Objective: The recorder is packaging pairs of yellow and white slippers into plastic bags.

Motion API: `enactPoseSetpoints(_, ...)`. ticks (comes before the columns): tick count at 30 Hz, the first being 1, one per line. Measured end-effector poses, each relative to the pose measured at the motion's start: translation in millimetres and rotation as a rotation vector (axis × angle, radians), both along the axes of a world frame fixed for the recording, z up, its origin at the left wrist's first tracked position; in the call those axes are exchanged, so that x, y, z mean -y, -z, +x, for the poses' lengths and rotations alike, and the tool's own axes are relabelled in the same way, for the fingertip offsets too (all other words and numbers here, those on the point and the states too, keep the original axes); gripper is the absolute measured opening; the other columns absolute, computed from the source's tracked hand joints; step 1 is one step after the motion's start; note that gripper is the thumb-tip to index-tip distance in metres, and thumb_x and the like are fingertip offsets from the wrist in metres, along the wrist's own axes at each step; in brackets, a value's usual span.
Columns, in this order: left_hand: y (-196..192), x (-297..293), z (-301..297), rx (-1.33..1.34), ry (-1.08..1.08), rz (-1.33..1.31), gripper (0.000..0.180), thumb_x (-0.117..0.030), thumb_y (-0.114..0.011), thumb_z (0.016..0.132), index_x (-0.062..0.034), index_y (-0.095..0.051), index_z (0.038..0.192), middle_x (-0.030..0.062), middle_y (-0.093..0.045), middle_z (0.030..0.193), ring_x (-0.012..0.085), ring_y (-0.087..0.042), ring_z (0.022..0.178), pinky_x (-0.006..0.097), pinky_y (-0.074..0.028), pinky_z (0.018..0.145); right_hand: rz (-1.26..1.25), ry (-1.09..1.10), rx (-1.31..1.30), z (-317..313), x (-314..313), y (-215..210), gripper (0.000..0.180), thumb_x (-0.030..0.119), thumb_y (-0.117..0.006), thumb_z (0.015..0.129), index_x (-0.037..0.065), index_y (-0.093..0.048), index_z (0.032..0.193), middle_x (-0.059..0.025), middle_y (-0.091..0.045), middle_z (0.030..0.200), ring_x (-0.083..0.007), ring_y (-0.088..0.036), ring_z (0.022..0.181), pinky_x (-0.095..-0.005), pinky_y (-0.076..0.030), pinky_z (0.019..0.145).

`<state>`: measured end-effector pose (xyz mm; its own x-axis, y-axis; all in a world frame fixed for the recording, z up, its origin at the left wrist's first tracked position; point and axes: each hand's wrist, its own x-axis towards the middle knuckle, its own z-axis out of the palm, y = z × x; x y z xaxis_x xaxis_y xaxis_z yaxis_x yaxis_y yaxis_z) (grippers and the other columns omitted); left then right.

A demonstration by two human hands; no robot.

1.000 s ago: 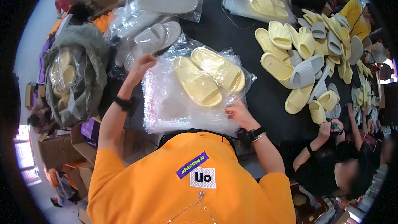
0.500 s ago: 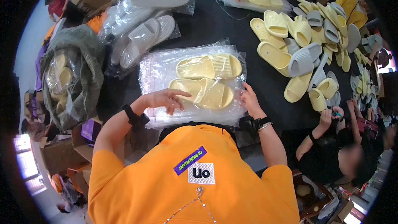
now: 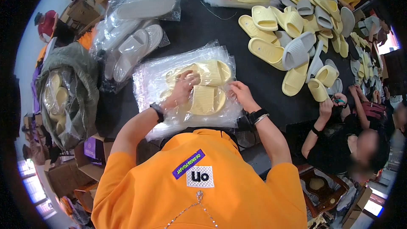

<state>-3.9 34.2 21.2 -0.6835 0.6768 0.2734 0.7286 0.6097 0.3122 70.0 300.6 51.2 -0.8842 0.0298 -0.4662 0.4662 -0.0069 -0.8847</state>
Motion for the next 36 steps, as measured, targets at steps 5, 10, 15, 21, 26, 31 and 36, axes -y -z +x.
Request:
enactPoseSetpoints(5, -23, 50, 15, 0.098, -0.005, 0.195, 0.035, -0.007, -0.059, 0.064, -0.0109, -0.057, 0.099, 0.0065, -0.054, 0.113, 0.0323, -0.046, 0.107, 0.044, -0.033, 0.09, -0.049, 0.262, 0.092, 15, -26, 15, 0.024, 0.024, -0.053, 0.089, 0.01, -0.049, 0.108, 0.0, -0.054, 0.075, -0.008, -0.052, 0.061, -0.0206, -0.042, 0.05)
enactPoseSetpoints(10, -11, 71, 23, -0.007, -0.197, 0.086, 0.039, -0.004, -0.057, 0.063, -0.0122, -0.054, 0.101, 0.0076, -0.055, 0.109, 0.0311, -0.048, 0.104, 0.045, -0.034, 0.085, 0.07, 0.119, 0.159, 42, -10, -14, 0.05, 0.017, -0.059, 0.082, 0.007, -0.034, 0.124, -0.004, -0.054, 0.082, -0.0126, -0.055, 0.066, -0.0249, -0.047, 0.052)
enactPoseSetpoints(15, 0, 82, 23, -0.03, -0.215, 0.1, 0.041, -0.003, -0.056, 0.063, -0.0145, -0.056, 0.103, 0.0084, -0.056, 0.108, 0.0291, -0.049, 0.104, 0.044, -0.034, 0.083, 0.046, 0.039, 0.109, 55, -23, -14, 0.049, 0.005, -0.056, 0.079, 0.003, -0.035, 0.123, -0.0081, -0.056, 0.079, -0.0148, -0.058, 0.065, -0.0271, -0.05, 0.058)
enactPoseSetpoints(21, -2, 127, 24, -0.027, -0.254, -0.018, 0.039, -0.006, -0.061, 0.061, -0.0118, -0.059, 0.1, 0.0055, -0.056, 0.11, 0.0284, -0.046, 0.108, 0.043, -0.034, 0.087, -0.003, 0.08, 0.05, 61, -20, -17, 0.043, 0.003, -0.056, 0.08, 0.004, -0.037, 0.119, -0.0061, -0.056, 0.074, -0.0119, -0.056, 0.062, -0.0255, -0.05, 0.058)
enactPoseSetpoints(26, -19, 204, 19, 0.099, -0.432, 0.199, 0.026, -0.005, -0.054, 0.07, -0.0072, -0.062, 0.095, 0.0101, -0.059, 0.107, 0.0291, -0.053, 0.099, 0.04, -0.04, 0.085, 0.083, 0.08, -0.046, 72, -19, -11, 0.043, 0.004, -0.055, 0.081, 0.005, -0.039, 0.12, -0.0043, -0.055, 0.071, -0.0102, -0.056, 0.061, -0.0236, -0.049, 0.057)
enactPoseSetpoints(31, -77, 254, -12, 0.294, -0.674, 1.017, 0.021, -0.009, -0.054, 0.078, 0.0007, -0.06, 0.096, 0.0128, -0.061, 0.085, 0.0288, -0.056, 0.085, 0.032, -0.043, 0.077, 0.157, -0.014, -0.091, 69, -9, -14, 0.033, 0.005, -0.055, 0.081, 0.003, -0.049, 0.113, -0.0026, -0.054, 0.071, -0.0087, -0.055, 0.062, -0.0226, -0.048, 0.057)
enactPoseSetpoints(36, -170, 177, -30, 0.06, -0.447, 0.655, 0.021, -0.011, -0.061, 0.07, 0.0002, -0.057, 0.088, 0.0113, -0.058, 0.087, 0.0273, -0.052, 0.083, 0.035, -0.04, 0.074, 0.131, -0.084, -0.098, 62, 6, -4, 0.018, 0.008, -0.057, 0.081, 0.003, -0.06, 0.099, -0.0027, -0.058, 0.074, -0.0075, -0.055, 0.064, -0.0227, -0.047, 0.06)
